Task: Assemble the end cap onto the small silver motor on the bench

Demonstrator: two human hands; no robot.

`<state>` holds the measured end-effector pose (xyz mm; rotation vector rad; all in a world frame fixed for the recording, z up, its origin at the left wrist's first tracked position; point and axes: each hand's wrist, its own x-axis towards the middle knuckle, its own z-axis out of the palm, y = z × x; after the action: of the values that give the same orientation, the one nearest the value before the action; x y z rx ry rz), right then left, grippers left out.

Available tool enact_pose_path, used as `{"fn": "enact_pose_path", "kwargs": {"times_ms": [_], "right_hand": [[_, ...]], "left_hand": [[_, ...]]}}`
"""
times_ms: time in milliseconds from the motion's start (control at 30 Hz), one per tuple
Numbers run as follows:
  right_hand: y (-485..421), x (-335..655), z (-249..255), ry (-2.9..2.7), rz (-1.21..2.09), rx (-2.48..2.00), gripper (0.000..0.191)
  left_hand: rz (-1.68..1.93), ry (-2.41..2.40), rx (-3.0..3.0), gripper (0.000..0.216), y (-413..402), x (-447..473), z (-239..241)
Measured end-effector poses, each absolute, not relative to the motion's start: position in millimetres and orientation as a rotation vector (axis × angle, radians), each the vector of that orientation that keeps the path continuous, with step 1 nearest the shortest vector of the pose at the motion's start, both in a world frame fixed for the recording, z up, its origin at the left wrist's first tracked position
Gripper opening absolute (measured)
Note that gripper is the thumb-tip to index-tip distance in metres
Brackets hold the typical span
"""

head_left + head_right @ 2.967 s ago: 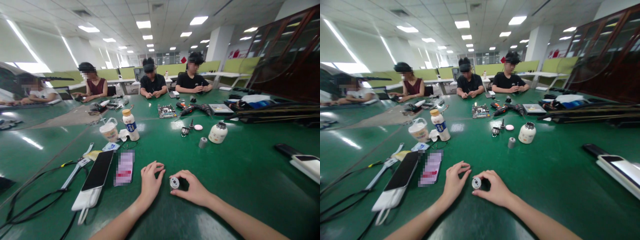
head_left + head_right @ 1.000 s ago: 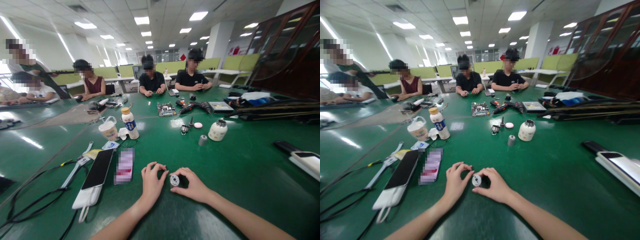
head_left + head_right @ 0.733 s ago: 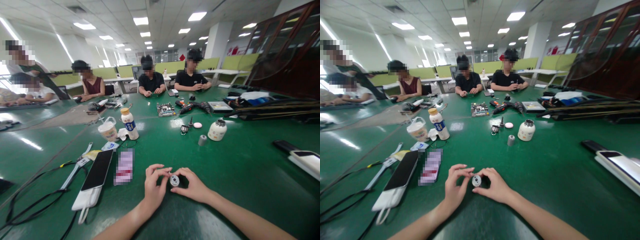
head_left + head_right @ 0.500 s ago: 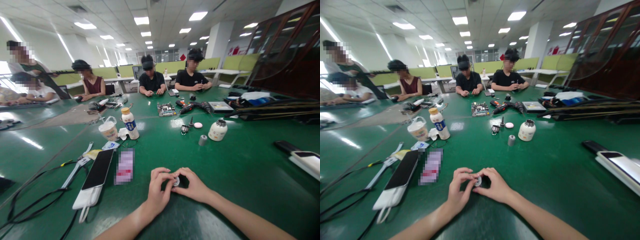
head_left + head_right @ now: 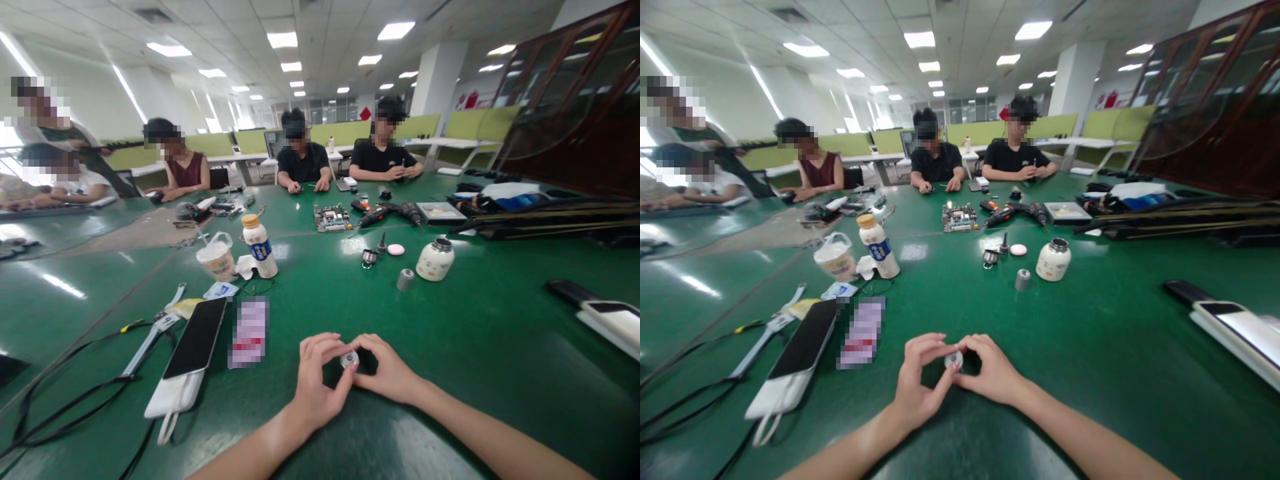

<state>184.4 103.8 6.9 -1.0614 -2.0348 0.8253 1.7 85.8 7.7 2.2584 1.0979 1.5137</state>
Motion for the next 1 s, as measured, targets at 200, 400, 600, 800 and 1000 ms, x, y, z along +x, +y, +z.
{"fn": "enact_pose_path", "kwargs": {"times_ms": [200, 400, 600, 800, 1000], "right_hand": [[104.2, 183.9, 7.5, -2.039, 0.817, -1.055, 0.022], [102.9, 183.3, 11.1, -2.029, 0.818, -1.056, 0.024], [101.1, 183.7, 8.8, -2.034, 0.791, -1.091, 0.028], [99.0, 183.9, 4.2, -2.057, 0.7, -1.105, 0.033], [100.8, 193.8, 11.3, -2.046, 0.816, -0.799, 0.038]], "left_hand": [[1.528, 1.112, 2.119, 0.02, 86.7, 5.1, 9.6], [1.401, 1.308, 1.909, 0.005, 84.7, 9.7, 14.3], [1.379, 1.349, 1.888, 0.019, 83.0, 10.7, 12.8], [1.395, 1.309, 1.909, 0.032, 82.5, 9.9, 10.9], [1.314, 1.144, 2.017, 0.08, 84.0, 5.8, 6.1]]}}
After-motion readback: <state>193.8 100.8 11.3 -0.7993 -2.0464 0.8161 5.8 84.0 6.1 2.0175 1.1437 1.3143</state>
